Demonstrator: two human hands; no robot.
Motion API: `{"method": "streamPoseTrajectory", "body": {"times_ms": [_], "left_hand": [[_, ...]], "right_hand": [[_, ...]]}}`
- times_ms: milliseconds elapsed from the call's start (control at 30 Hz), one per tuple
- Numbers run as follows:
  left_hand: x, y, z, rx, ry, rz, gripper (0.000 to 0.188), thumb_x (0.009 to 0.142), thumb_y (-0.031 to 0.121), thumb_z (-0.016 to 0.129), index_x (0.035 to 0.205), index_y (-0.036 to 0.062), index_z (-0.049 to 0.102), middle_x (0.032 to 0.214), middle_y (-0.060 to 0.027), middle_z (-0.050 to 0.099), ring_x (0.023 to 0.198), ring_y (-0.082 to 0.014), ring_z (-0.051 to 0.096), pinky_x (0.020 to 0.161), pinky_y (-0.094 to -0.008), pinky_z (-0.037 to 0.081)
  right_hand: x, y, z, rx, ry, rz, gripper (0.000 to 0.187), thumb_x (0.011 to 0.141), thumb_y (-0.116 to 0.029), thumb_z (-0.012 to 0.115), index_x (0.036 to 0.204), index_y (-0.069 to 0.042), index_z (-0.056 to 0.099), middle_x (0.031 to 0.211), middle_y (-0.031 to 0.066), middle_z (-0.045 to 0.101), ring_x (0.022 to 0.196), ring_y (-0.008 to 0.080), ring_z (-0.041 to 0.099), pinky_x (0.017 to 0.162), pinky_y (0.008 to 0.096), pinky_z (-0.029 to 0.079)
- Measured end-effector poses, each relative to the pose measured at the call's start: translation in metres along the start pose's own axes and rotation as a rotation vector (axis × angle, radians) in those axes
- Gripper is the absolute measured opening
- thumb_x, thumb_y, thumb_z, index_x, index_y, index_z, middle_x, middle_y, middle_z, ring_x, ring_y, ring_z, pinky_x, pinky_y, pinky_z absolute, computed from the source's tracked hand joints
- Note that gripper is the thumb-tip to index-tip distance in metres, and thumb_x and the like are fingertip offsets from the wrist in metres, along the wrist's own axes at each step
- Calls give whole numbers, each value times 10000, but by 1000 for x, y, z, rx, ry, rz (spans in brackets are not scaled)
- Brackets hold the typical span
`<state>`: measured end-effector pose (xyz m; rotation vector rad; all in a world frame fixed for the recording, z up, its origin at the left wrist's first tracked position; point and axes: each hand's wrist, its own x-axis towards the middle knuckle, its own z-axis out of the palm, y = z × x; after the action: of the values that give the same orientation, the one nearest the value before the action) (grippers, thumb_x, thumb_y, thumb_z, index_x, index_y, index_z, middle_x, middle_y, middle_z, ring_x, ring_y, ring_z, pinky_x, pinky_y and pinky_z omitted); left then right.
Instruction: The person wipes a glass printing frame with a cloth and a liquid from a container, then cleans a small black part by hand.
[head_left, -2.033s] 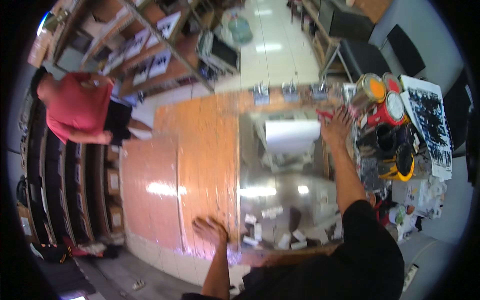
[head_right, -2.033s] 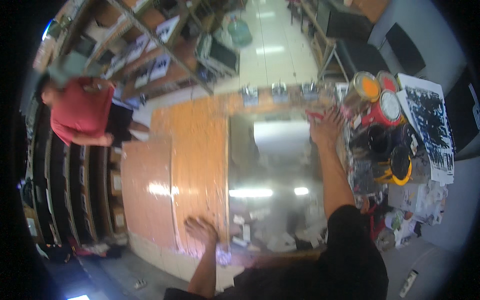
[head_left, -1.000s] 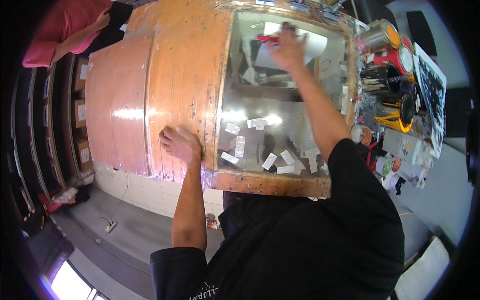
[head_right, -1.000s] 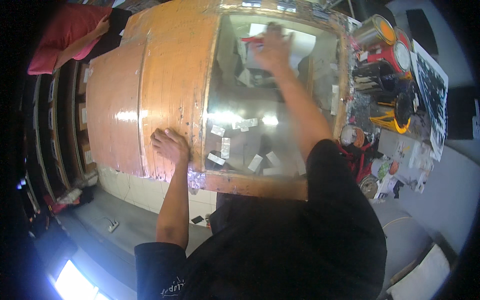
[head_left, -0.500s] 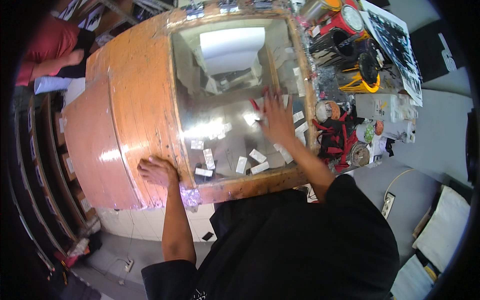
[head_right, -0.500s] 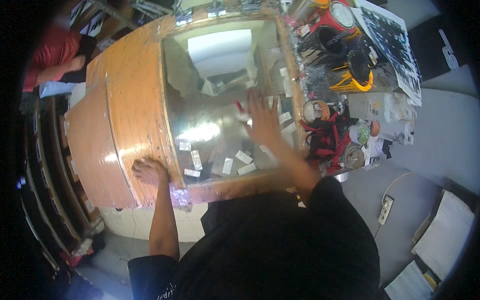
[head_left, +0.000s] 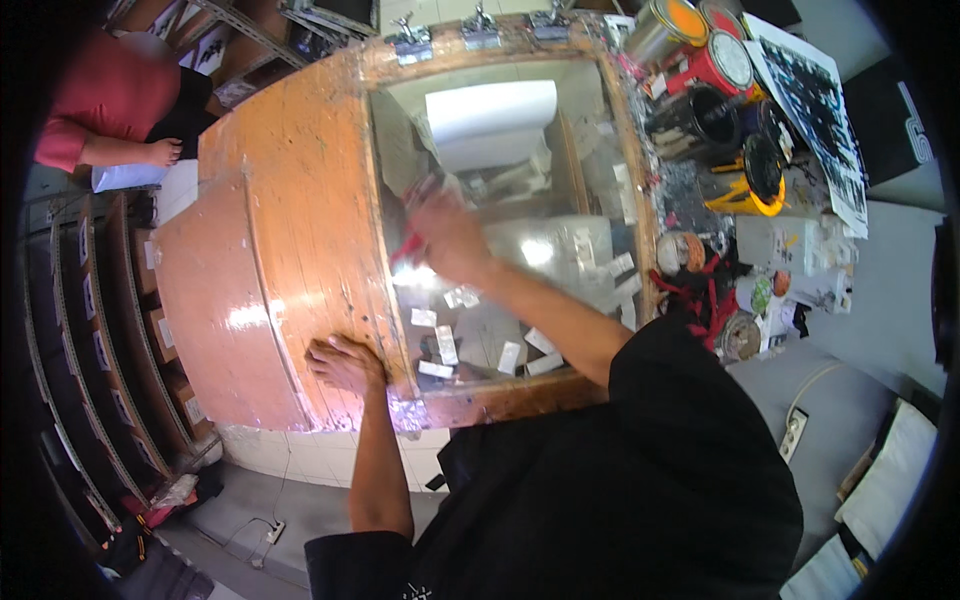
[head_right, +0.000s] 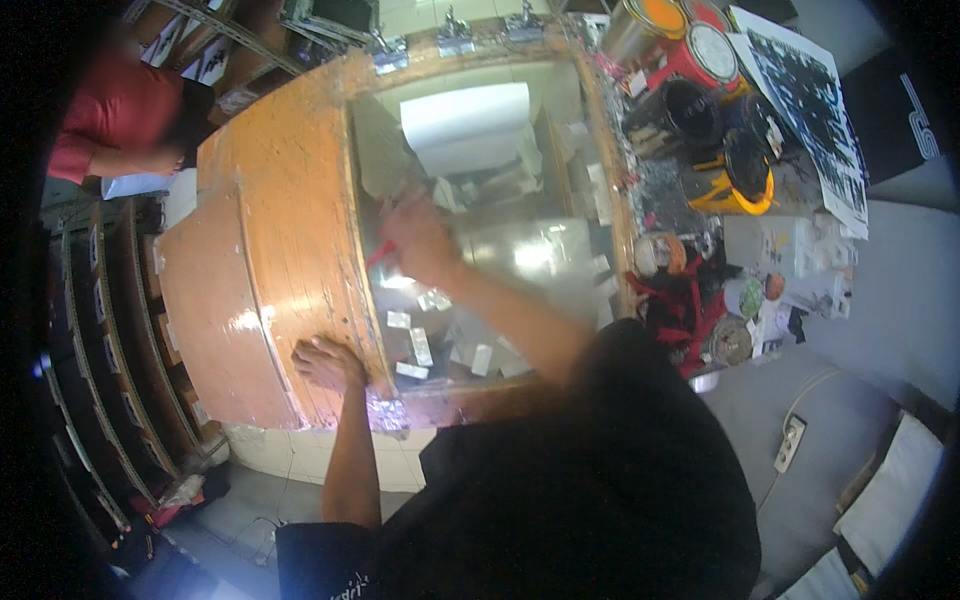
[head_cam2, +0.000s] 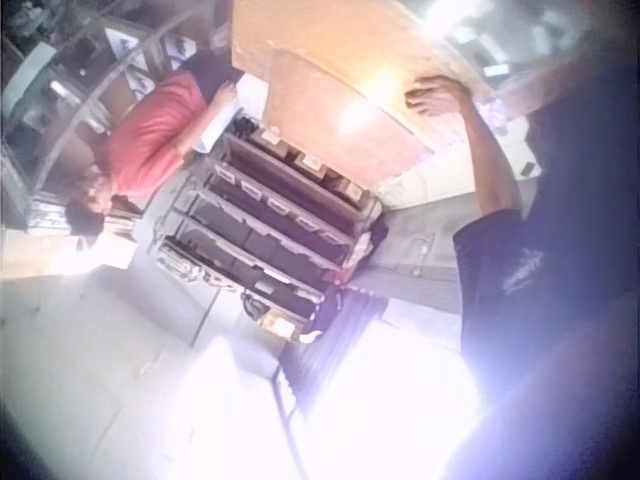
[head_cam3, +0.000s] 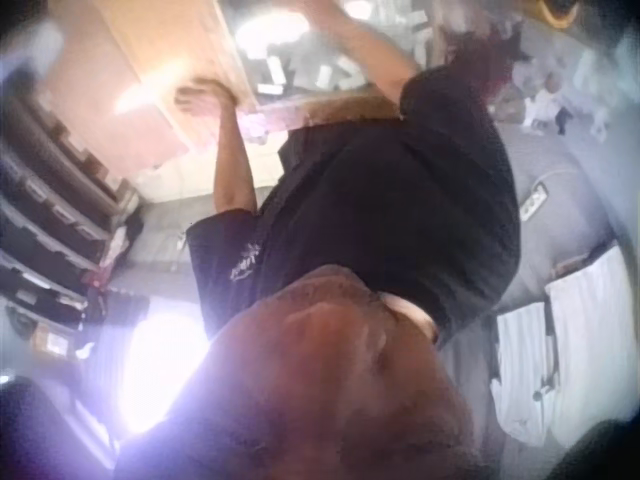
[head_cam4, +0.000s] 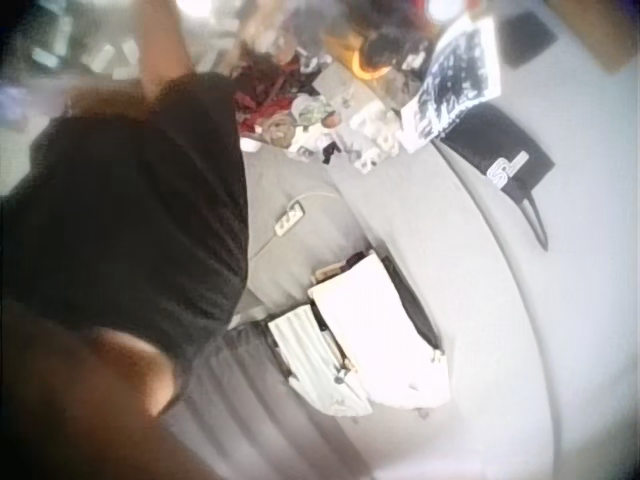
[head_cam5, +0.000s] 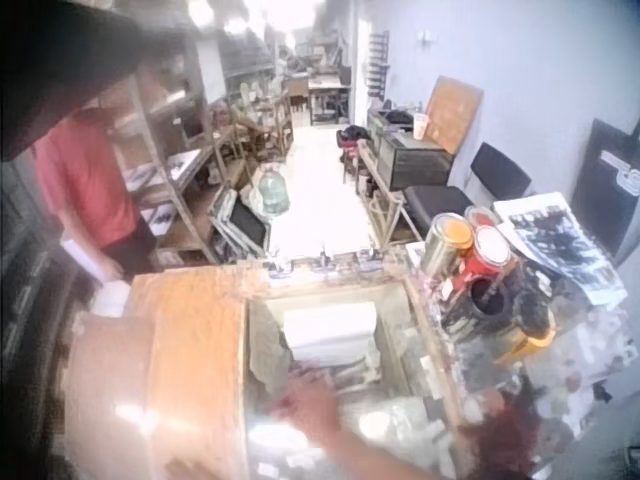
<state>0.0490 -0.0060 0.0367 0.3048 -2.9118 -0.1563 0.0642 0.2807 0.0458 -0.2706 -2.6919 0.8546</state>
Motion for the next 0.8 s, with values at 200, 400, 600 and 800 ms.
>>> {"method": "streamPoseTrajectory", "body": {"times_ms": [200, 400, 600, 800], "left_hand": [[-5, -1, 4, -25, -1, -34, 594, 1041, 470, 346, 1374, -9, 455, 1404, -258, 417, 1234, -456, 435, 1001, -578, 370], [-7, -1, -4, 21, -46, -7, 614, 1048, 452, 359, 1401, -47, 417, 1438, -297, 380, 1290, -491, 393, 1056, -595, 335], [-13, 3, -20, -83, -37, -69, 577, 1027, 392, 404, 1380, -63, 431, 1448, -304, 368, 1307, -484, 367, 1079, -595, 298], [7, 28, -24, -124, -55, -46, 575, 1017, 391, 413, 1377, -58, 428, 1449, -293, 366, 1302, -475, 367, 1077, -590, 296]], "right_hand": [[54, 76, -33, -298, -245, -59, 740, 816, -392, 710, 1436, -74, 462, 1445, 204, 468, 1347, 355, 434, 1128, 505, 321], [69, 120, -74, -516, 83, 198, 796, 936, -374, 558, 1524, 67, 252, 1504, 281, 385, 1415, 442, 333, 1182, 575, 218], [49, 48, -104, -256, -346, 141, 835, 865, -372, 646, 1490, 70, 314, 1534, 267, 362, 1460, 411, 292, 1215, 576, 140], [39, 154, -102, -308, 109, 368, 440, 910, -103, 524, 1333, 10, 563, 1420, 208, 530, 1362, 381, 445, 1204, 493, 264]]}}
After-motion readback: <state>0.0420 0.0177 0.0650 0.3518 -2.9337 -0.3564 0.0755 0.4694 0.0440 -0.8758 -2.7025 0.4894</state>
